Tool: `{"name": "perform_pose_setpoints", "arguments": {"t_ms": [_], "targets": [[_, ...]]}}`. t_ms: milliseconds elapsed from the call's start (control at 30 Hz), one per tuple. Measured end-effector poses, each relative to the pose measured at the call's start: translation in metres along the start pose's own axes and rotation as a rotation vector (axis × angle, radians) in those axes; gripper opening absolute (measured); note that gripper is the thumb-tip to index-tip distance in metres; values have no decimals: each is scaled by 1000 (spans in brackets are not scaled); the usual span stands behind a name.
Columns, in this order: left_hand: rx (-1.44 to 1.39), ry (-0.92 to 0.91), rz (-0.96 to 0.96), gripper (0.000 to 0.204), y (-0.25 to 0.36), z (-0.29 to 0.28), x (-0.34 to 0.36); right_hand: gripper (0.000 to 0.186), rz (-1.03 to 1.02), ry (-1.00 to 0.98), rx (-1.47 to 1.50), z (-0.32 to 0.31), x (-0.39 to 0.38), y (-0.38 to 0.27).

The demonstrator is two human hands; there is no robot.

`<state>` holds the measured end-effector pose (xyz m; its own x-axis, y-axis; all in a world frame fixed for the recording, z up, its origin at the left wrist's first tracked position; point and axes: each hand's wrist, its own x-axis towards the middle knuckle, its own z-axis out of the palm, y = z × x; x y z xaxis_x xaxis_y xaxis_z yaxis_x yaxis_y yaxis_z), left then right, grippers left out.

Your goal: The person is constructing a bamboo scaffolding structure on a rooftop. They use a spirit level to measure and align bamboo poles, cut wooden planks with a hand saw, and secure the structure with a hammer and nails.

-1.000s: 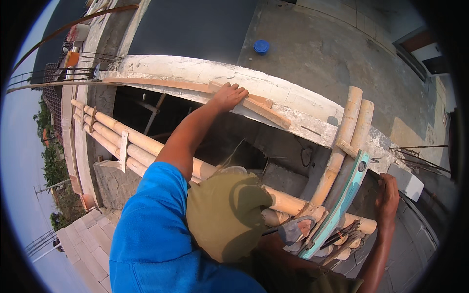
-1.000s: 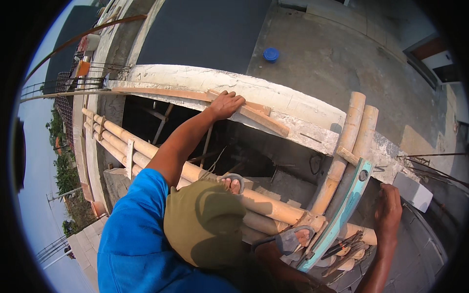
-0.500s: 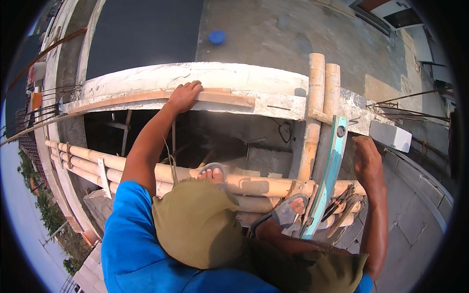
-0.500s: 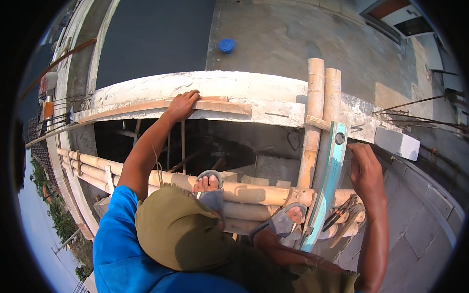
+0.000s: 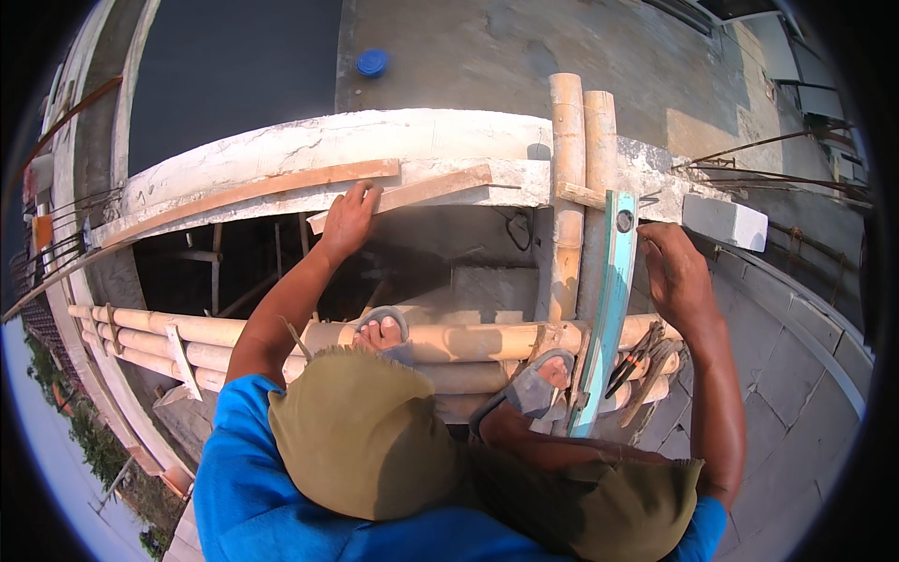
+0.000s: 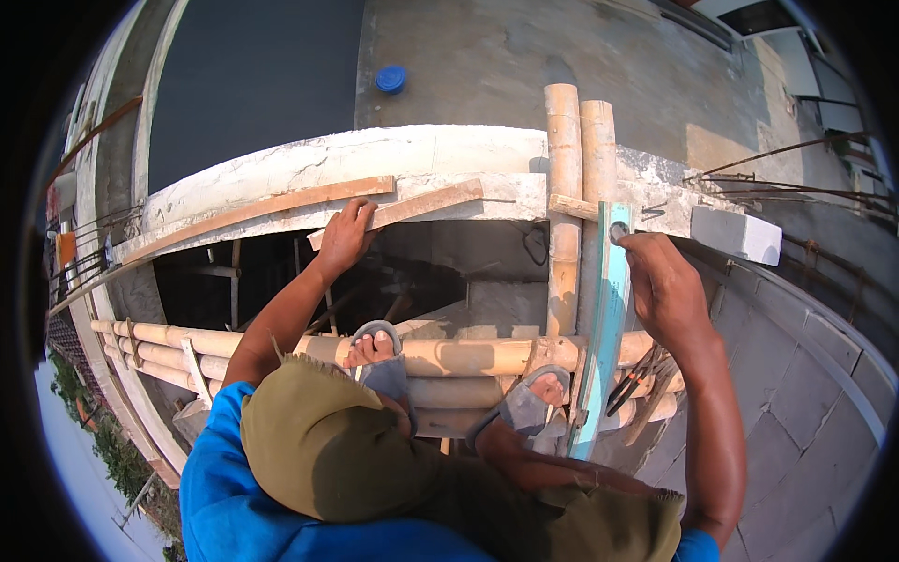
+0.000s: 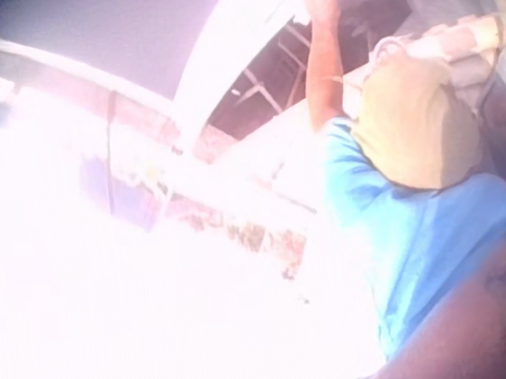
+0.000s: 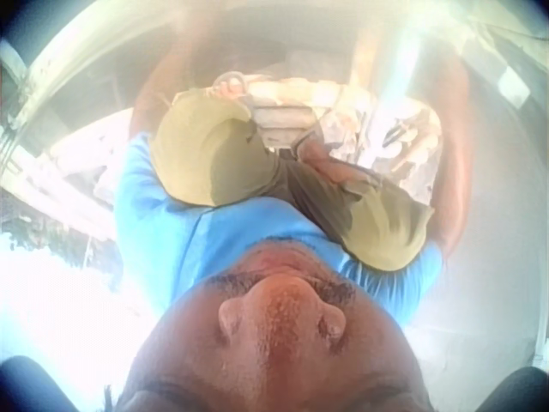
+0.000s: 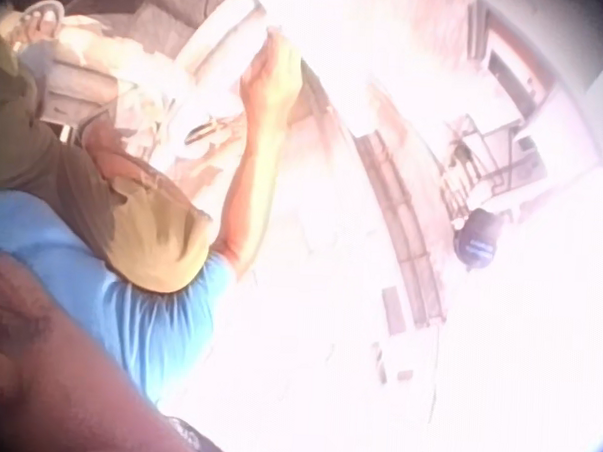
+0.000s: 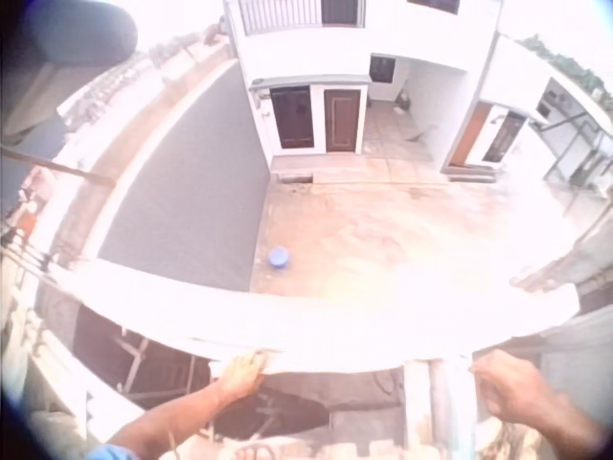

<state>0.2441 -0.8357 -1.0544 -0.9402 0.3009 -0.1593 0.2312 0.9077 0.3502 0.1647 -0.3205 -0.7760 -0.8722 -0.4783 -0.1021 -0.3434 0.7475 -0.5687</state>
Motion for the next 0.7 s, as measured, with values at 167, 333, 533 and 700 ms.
{"name": "perform_pose_setpoints", "arguments": {"t_ms": [167,333,533,700], "targets": [[-97,19,-32,54,-4,-5,-10,18,-52,-9,-89,9,7,-5],[-76,0,2,50,16,-13,7,13,29,-193,100,107,56,-17],[-53,-52,-147,53,11,-49,-15,23,298,-305,-75,267,96,33],[24,-83,-125,49,-18,-54,-50,26,258,-306,-99,303,111,45]]}}
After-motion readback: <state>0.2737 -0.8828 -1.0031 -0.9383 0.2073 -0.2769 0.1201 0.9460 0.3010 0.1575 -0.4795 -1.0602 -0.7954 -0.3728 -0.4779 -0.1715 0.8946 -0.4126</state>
